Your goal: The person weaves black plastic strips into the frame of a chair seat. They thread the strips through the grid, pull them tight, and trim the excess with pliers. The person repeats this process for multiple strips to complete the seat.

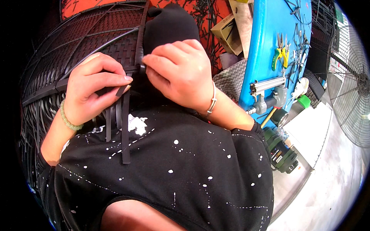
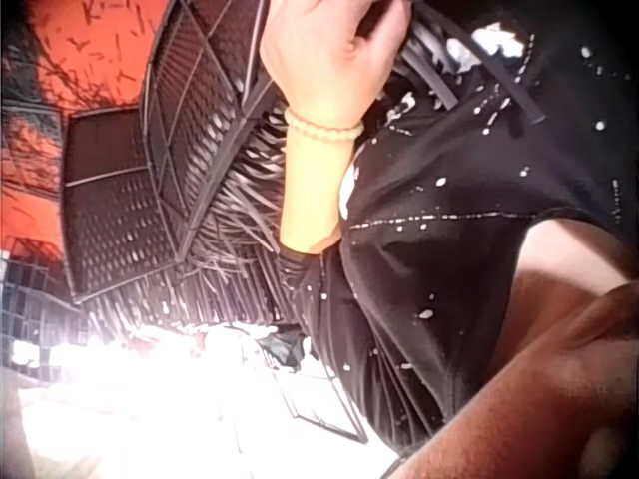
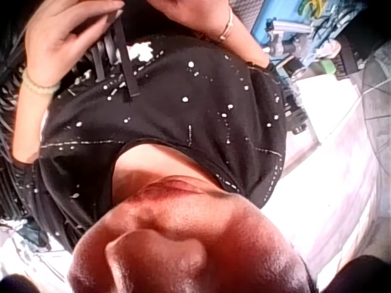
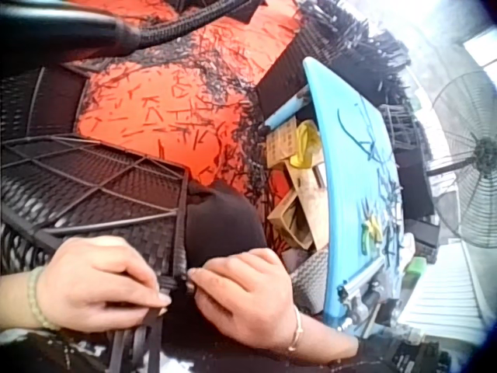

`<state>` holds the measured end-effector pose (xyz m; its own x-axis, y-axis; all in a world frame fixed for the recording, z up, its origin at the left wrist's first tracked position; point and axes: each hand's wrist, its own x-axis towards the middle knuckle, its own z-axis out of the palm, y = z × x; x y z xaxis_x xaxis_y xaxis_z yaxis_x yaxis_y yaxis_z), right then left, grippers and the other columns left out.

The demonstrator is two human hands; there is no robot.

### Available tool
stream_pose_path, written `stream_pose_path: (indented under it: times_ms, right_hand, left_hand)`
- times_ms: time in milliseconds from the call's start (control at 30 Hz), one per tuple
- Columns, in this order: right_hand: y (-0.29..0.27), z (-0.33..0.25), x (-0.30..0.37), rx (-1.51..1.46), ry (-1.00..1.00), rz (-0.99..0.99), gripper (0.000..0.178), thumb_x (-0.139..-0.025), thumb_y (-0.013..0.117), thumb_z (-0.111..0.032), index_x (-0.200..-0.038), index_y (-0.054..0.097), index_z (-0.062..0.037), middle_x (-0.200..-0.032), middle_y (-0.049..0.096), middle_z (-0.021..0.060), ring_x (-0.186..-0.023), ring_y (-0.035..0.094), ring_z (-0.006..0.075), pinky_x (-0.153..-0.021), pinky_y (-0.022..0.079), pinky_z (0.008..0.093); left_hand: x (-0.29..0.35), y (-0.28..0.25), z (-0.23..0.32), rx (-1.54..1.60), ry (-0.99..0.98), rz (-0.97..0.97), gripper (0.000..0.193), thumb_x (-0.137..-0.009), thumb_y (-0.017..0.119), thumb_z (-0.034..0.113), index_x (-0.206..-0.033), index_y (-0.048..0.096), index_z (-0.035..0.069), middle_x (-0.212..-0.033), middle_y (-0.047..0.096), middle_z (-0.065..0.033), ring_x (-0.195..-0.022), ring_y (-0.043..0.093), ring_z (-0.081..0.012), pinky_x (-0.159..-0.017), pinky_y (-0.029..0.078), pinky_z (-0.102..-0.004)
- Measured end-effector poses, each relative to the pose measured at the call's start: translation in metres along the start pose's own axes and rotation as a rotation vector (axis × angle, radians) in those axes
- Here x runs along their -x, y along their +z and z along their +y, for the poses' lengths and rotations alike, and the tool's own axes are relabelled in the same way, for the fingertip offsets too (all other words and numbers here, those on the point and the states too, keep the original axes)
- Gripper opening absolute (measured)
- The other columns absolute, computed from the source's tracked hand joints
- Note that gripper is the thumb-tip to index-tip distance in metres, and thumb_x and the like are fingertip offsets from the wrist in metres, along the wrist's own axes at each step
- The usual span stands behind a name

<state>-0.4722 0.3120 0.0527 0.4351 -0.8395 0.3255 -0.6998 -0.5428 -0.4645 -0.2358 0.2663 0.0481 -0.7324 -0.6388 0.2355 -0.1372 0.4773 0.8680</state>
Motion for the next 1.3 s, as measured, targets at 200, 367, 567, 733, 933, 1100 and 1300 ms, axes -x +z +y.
stream_pose_path:
  times_ms: [200, 367, 567, 733, 933, 1100, 1300]
  right_hand:
    - [0.0, 0.006, -0.006, -0.058, -0.04, 0.013, 0.035, -0.065, 0.074, -0.009, -0.1, 0.069, -0.012, -0.088, 0.064, -0.0004, -0.072, 0.061, 0.019, -0.067, 0.044, 0.031]
    - [-0.002, 0.011, -0.015, -0.086, -0.075, 0.037, 0.029, -0.072, 0.073, -0.006, -0.101, 0.069, -0.0089, -0.089, 0.066, 0.0023, -0.075, 0.063, 0.0199, -0.066, 0.046, 0.03]
    - [-0.018, -0.012, -0.019, -0.415, 0.383, -0.081, 0.028, -0.077, 0.075, -0.003, -0.103, 0.066, 0.003, -0.09, 0.068, 0.0086, -0.079, 0.067, 0.0148, -0.072, 0.052, 0.0259]
    - [-0.017, -0.021, -0.026, -0.578, 0.78, -0.099, 0.029, -0.076, 0.078, -0.005, -0.1, 0.064, 0.0044, -0.091, 0.068, 0.007, -0.081, 0.067, 0.0108, -0.074, 0.052, 0.0208]
    - [-0.03, -0.028, -0.032, -0.539, 0.932, -0.224, 0.019, -0.082, 0.067, -0.001, -0.1, 0.064, 0.0062, -0.09, 0.07, 0.0096, -0.083, 0.069, 0.0126, -0.075, 0.054, 0.0224]
    - [-0.037, -0.035, -0.043, -0.375, 0.898, -0.394, 0.012, -0.084, 0.064, -0.001, -0.094, 0.067, 0.0055, -0.083, 0.071, 0.01, -0.077, 0.07, 0.0128, -0.068, 0.056, 0.0227]
    - [-0.035, -0.032, -0.058, -0.147, 0.635, -0.505, 0.007, -0.073, 0.067, -0.005, -0.077, 0.069, 0.0007, -0.067, 0.066, 0.0148, -0.061, 0.067, 0.0251, -0.057, 0.052, 0.0317]
  left_hand:
    - [0.001, 0.001, 0.0, -0.004, -0.007, 0.004, 0.028, -0.064, 0.075, -0.002, -0.09, 0.071, 0.007, -0.085, 0.063, -0.0048, -0.076, 0.06, -0.023, -0.069, 0.047, -0.0319]
    - [0.002, 0.0, -0.001, 0.011, -0.001, 0.012, 0.027, -0.064, 0.075, -0.002, -0.089, 0.07, 0.007, -0.084, 0.062, -0.0047, -0.076, 0.06, -0.0229, -0.068, 0.047, -0.0321]
    - [0.001, 0.002, 0.0, 0.005, -0.001, 0.023, 0.027, -0.064, 0.074, -0.002, -0.089, 0.07, 0.007, -0.084, 0.062, -0.0049, -0.075, 0.06, -0.0231, -0.067, 0.047, -0.0317]
    - [0.001, 0.005, -0.001, -0.015, 0.021, 0.018, 0.028, -0.063, 0.073, -0.004, -0.089, 0.07, 0.006, -0.084, 0.062, -0.0058, -0.076, 0.061, -0.0244, -0.067, 0.048, -0.0319]
    - [0.0, 0.011, -0.005, -0.034, 0.105, 0.059, 0.029, -0.061, 0.072, -0.005, -0.089, 0.069, 0.002, -0.087, 0.063, -0.008, -0.079, 0.062, -0.0259, -0.069, 0.051, -0.0331]
    - [0.002, 0.007, -0.009, 0.005, 0.151, 0.097, 0.029, -0.061, 0.071, -0.006, -0.089, 0.068, 0.001, -0.088, 0.063, -0.0089, -0.079, 0.063, -0.0269, -0.068, 0.051, -0.0334]
    - [0.01, 0.007, -0.013, 0.05, 0.128, 0.103, 0.031, -0.06, 0.071, -0.006, -0.09, 0.068, 0.001, -0.089, 0.063, -0.0096, -0.08, 0.063, -0.028, -0.068, 0.051, -0.0339]
